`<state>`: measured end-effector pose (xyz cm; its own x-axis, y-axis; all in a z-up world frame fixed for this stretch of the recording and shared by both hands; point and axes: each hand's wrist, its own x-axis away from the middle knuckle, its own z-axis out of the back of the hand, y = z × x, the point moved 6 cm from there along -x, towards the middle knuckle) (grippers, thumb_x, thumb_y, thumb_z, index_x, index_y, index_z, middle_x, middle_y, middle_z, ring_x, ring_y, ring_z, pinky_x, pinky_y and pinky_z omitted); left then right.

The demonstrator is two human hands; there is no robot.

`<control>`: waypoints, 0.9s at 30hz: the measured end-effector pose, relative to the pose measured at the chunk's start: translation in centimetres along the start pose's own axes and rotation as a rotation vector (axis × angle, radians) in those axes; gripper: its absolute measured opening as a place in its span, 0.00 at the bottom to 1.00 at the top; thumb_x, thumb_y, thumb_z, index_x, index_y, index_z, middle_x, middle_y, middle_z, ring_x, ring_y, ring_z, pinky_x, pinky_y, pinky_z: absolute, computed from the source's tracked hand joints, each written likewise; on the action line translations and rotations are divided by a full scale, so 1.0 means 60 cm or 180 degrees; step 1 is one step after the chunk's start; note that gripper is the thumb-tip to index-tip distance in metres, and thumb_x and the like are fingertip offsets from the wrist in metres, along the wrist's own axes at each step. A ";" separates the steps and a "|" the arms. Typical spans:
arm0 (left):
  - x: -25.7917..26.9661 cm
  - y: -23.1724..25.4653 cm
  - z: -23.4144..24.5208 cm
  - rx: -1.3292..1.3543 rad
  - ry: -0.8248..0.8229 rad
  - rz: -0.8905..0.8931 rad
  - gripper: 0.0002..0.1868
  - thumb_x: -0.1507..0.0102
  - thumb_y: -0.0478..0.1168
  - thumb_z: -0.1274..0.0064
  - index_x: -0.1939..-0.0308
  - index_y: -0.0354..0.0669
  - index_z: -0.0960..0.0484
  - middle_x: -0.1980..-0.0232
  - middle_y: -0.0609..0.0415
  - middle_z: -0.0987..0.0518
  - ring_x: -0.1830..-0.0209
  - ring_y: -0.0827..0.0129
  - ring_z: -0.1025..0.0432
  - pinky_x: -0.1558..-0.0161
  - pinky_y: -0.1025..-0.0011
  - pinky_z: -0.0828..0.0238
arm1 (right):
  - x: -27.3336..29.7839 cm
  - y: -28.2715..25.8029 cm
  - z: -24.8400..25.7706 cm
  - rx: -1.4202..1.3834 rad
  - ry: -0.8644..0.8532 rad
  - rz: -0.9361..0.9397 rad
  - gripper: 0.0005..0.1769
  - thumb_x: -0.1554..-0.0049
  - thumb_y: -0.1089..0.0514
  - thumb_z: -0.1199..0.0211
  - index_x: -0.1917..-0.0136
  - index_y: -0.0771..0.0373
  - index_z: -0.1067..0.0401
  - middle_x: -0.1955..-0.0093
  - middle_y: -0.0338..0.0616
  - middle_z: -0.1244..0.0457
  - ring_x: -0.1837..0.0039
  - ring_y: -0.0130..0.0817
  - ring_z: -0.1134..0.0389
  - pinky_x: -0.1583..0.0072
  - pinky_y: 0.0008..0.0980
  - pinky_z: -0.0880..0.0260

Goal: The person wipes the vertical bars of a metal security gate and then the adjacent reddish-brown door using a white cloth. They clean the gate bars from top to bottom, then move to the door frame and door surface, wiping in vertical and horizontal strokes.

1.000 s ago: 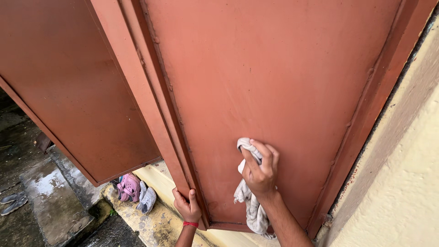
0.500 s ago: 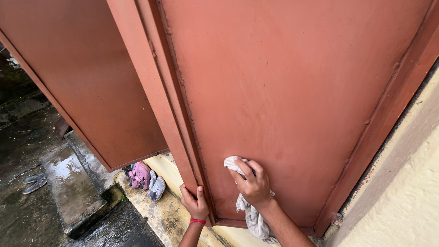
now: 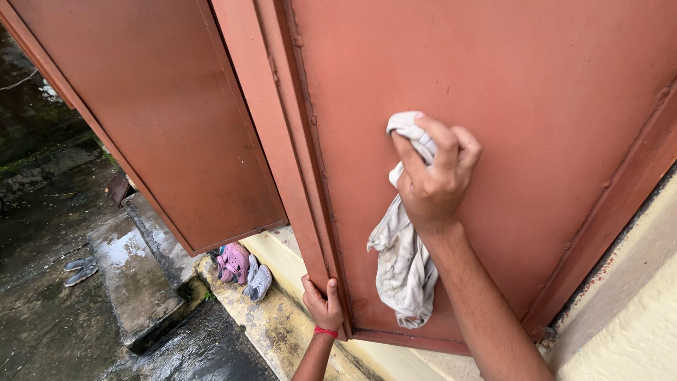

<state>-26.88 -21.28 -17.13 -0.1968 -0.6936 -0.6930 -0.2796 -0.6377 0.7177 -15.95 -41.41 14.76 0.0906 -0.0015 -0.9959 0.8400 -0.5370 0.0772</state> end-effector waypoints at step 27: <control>-0.022 -0.002 -0.024 0.0152 -0.0105 0.0135 0.23 0.33 0.50 0.49 0.49 0.31 0.31 0.65 0.42 0.20 0.67 0.60 0.24 0.63 0.65 0.28 | 0.041 -0.129 -0.061 -0.0682 -0.0196 0.0038 0.15 0.47 0.68 0.34 0.49 0.54 0.17 0.37 0.36 0.37 0.38 0.40 0.42 0.40 0.35 0.34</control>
<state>-25.23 -20.75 -16.21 -0.2402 -0.7077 -0.6644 -0.3148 -0.5907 0.7429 -20.30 -34.18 11.87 0.0741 -0.0618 -0.9953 0.9342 -0.3450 0.0909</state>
